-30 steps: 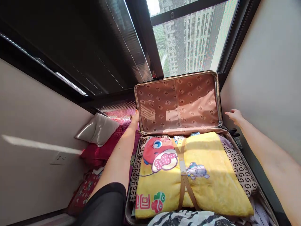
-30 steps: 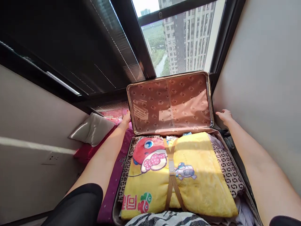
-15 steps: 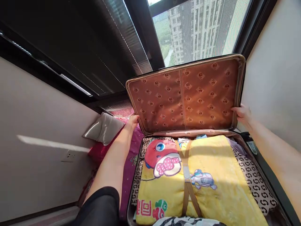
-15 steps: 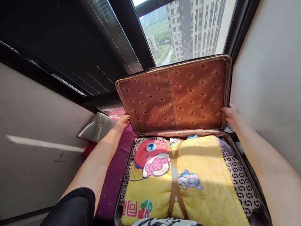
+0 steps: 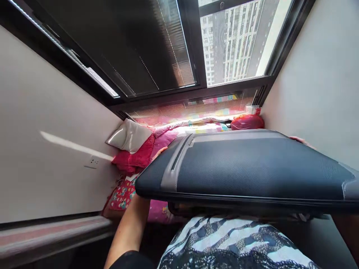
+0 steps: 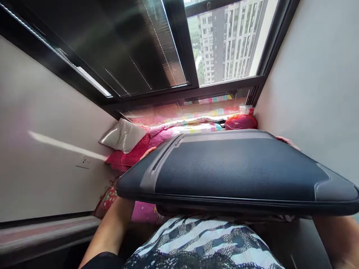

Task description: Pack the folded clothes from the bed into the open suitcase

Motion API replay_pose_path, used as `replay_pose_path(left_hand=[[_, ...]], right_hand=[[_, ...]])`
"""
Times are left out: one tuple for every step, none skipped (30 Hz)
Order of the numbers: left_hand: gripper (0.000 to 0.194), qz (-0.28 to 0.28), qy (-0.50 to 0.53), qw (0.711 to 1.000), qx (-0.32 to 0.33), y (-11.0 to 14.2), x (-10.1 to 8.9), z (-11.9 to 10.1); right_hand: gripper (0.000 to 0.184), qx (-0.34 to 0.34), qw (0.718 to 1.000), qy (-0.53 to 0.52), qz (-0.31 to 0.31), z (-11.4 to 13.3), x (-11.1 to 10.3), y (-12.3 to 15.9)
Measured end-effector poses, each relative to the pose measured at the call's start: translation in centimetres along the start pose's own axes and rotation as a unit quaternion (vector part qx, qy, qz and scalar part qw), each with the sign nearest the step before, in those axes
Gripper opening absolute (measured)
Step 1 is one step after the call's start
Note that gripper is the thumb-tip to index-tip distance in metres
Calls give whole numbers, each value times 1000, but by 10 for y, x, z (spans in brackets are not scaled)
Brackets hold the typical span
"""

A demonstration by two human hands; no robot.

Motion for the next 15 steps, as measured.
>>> replay_pose_path(left_hand=[[39, 6, 28, 999, -21, 18, -5, 13], [48, 13, 59, 997, -45, 35, -9, 26], [57, 19, 89, 994, -68, 51, -12, 39], [62, 22, 114, 989, -87, 64, -14, 51], [64, 22, 135, 985, -102, 75, -17, 62], [64, 18, 152, 982, -110, 84, -18, 71], [63, 11, 162, 980, -112, 90, -19, 78], [62, 3, 161, 981, -108, 94, -20, 84], [62, -5, 151, 983, -99, 97, -20, 89], [63, -10, 135, 987, -89, 100, -18, 93], [66, -13, 116, 990, -80, 102, -16, 98], [68, -15, 98, 992, -72, 105, -13, 103], [69, -18, 84, 994, -65, 108, -11, 108], [67, -22, 72, 995, -58, 110, -9, 112], [63, -29, 57, 997, -48, 113, -8, 117]], right_hand=[[56, 11, 999, -28, 13, -13, -1, 21], [63, 31, 997, -65, 21, -28, -1, 41], [71, 60, 992, -105, 23, -44, -2, 62], [77, 93, 986, -139, 24, -60, -2, 83], [83, 124, 978, -166, 32, -74, -1, 102], [89, 151, 971, -181, 50, -85, 0, 120], [92, 171, 965, -188, 68, -93, 0, 136], [92, 183, 960, -192, 84, -98, -2, 150], [89, 187, 958, -197, 94, -99, -5, 160], [87, 187, 957, -201, 97, -99, -11, 168], [85, 186, 957, -201, 89, -98, -18, 173], [84, 187, 959, -198, 78, -98, -25, 176], [82, 191, 960, -192, 70, -99, -32, 179], [80, 199, 961, -181, 68, -102, -36, 181], [78, 209, 960, -171, 71, -106, -37, 184]])
Point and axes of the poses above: each hand's wrist, its own y-axis away from the middle knuckle, its own x-axis out of the palm, z = x × y, the point moved 7 cm from there along -y, towards the middle knuckle, and after that the axes turned 15 degrees about y, right-handed, at the moved point
